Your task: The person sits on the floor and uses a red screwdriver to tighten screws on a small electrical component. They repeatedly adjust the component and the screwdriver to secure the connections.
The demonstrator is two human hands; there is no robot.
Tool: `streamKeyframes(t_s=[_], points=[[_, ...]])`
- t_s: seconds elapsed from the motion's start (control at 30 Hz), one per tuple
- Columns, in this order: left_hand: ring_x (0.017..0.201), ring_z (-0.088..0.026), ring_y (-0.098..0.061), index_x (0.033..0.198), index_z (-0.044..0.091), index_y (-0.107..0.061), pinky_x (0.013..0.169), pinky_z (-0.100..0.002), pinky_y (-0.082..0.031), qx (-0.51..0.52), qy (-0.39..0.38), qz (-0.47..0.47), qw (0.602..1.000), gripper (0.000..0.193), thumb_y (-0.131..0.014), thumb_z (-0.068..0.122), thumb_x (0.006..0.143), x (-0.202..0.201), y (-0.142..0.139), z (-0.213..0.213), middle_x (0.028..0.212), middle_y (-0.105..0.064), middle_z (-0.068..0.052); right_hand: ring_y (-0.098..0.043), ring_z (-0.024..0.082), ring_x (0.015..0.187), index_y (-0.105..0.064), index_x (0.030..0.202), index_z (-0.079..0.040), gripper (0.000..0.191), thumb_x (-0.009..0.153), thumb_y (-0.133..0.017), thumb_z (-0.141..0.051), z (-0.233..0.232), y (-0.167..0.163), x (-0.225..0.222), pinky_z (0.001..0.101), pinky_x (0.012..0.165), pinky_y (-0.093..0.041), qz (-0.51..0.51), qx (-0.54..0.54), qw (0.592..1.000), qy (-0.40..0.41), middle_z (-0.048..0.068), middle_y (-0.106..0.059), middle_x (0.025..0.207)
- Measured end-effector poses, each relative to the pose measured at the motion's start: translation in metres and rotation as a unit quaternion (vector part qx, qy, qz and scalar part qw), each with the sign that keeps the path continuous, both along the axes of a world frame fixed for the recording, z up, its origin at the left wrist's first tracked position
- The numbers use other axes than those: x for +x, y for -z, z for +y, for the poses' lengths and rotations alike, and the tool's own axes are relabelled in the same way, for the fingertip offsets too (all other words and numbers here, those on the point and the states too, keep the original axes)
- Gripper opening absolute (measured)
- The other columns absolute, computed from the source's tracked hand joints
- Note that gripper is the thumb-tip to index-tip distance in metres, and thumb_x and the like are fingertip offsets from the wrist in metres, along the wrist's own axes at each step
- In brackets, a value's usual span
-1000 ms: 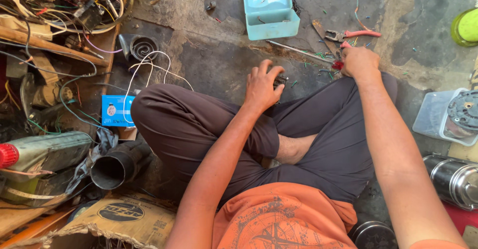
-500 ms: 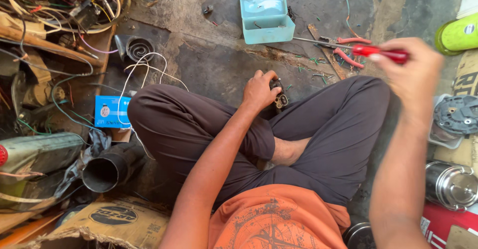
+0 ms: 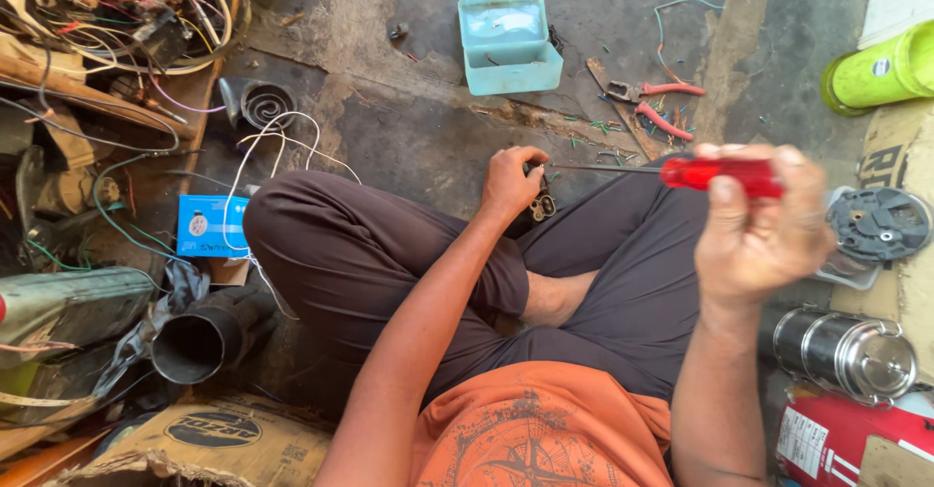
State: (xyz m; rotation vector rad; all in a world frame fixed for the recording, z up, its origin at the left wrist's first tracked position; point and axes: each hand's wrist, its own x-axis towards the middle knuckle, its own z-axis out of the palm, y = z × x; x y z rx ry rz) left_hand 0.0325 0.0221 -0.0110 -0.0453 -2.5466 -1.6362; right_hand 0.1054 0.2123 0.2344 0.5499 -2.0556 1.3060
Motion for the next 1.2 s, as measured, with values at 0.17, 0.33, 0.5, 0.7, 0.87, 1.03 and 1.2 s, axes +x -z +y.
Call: streamKeyframes(t_s=[0.17, 0.33, 0.5, 0.7, 0.87, 1.03, 1.2], points=[[0.098, -0.031, -0.068, 0.097, 0.011, -0.079, 0.088, -0.042, -0.053, -0.012, 0.008, -0.026, 1.0, 0.017, -0.076, 0.007, 0.08, 0.001, -0.004, -0.002, 0.096, -0.075, -0.008, -0.075, 0.029, 0.109, -0.051, 0.144, -0.003, 0.03, 0.119, -0.067, 0.0, -0.016, 0.012, -0.003, 0.0416, 0.099, -0.066, -0.012, 0.011, 1.0, -0.004, 0.021, -0.068, 0.121], [0.098, -0.033, -0.068, 0.096, 0.01, -0.079, 0.088, -0.043, -0.053, -0.011, 0.008, -0.015, 1.0, 0.017, -0.074, 0.005, 0.08, 0.002, -0.007, -0.003, 0.097, -0.075, -0.009, -0.075, 0.028, 0.11, -0.05, 0.144, -0.003, 0.032, 0.118, -0.068, 0.002, -0.016, 0.019, -0.005, 0.0403, 0.098, -0.065, -0.02, 0.016, 1.0, -0.005, 0.021, -0.068, 0.121], [0.098, -0.032, -0.069, 0.096, 0.01, -0.079, 0.088, -0.042, -0.054, -0.013, 0.01, -0.013, 1.0, 0.018, -0.074, 0.004, 0.08, 0.002, -0.007, -0.005, 0.097, -0.075, -0.009, -0.075, 0.028, 0.111, -0.05, 0.145, -0.003, 0.033, 0.118, -0.068, 0.002, -0.019, 0.02, -0.004, 0.0401, 0.099, -0.066, -0.022, 0.019, 1.0, -0.01, 0.021, -0.068, 0.122], [0.098, -0.032, -0.069, 0.095, 0.01, -0.079, 0.088, -0.042, -0.054, -0.014, 0.004, -0.021, 1.0, 0.015, -0.076, 0.006, 0.08, 0.002, -0.007, -0.004, 0.097, -0.075, -0.009, -0.075, 0.028, 0.111, -0.05, 0.145, -0.004, 0.034, 0.117, -0.069, 0.0, -0.019, 0.019, -0.004, 0.0391, 0.097, -0.066, -0.024, 0.019, 0.999, -0.012, 0.021, -0.068, 0.122], [0.099, -0.032, -0.069, 0.094, 0.011, -0.079, 0.088, -0.043, -0.054, -0.02, 0.004, -0.023, 1.0, 0.014, -0.076, 0.008, 0.081, 0.002, -0.008, -0.003, 0.098, -0.075, -0.009, -0.075, 0.028, 0.111, -0.051, 0.149, -0.006, 0.037, 0.117, -0.069, 0.0, -0.019, 0.019, -0.004, 0.039, 0.097, -0.066, -0.017, 0.026, 0.999, -0.013, 0.021, -0.068, 0.122], [0.099, -0.032, -0.069, 0.094, 0.012, -0.079, 0.087, -0.043, -0.054, -0.028, 0.003, -0.027, 0.999, 0.013, -0.076, 0.009, 0.081, 0.002, -0.009, -0.003, 0.097, -0.075, -0.008, -0.074, 0.028, 0.112, -0.051, 0.147, -0.005, 0.036, 0.116, -0.069, 0.002, -0.023, 0.013, -0.004, 0.0395, 0.098, -0.066, -0.021, 0.028, 0.999, -0.016, 0.021, -0.068, 0.122], [0.099, -0.031, -0.069, 0.095, 0.012, -0.078, 0.087, -0.042, -0.054, -0.024, 0.006, -0.032, 0.999, 0.014, -0.076, 0.009, 0.082, 0.002, -0.009, -0.003, 0.097, -0.075, -0.007, -0.071, 0.029, 0.118, -0.049, 0.148, -0.002, 0.036, 0.116, -0.064, 0.004, -0.027, -0.003, -0.007, 0.0388, 0.103, -0.064, -0.04, 0.045, 0.998, -0.027, 0.023, -0.063, 0.129]])
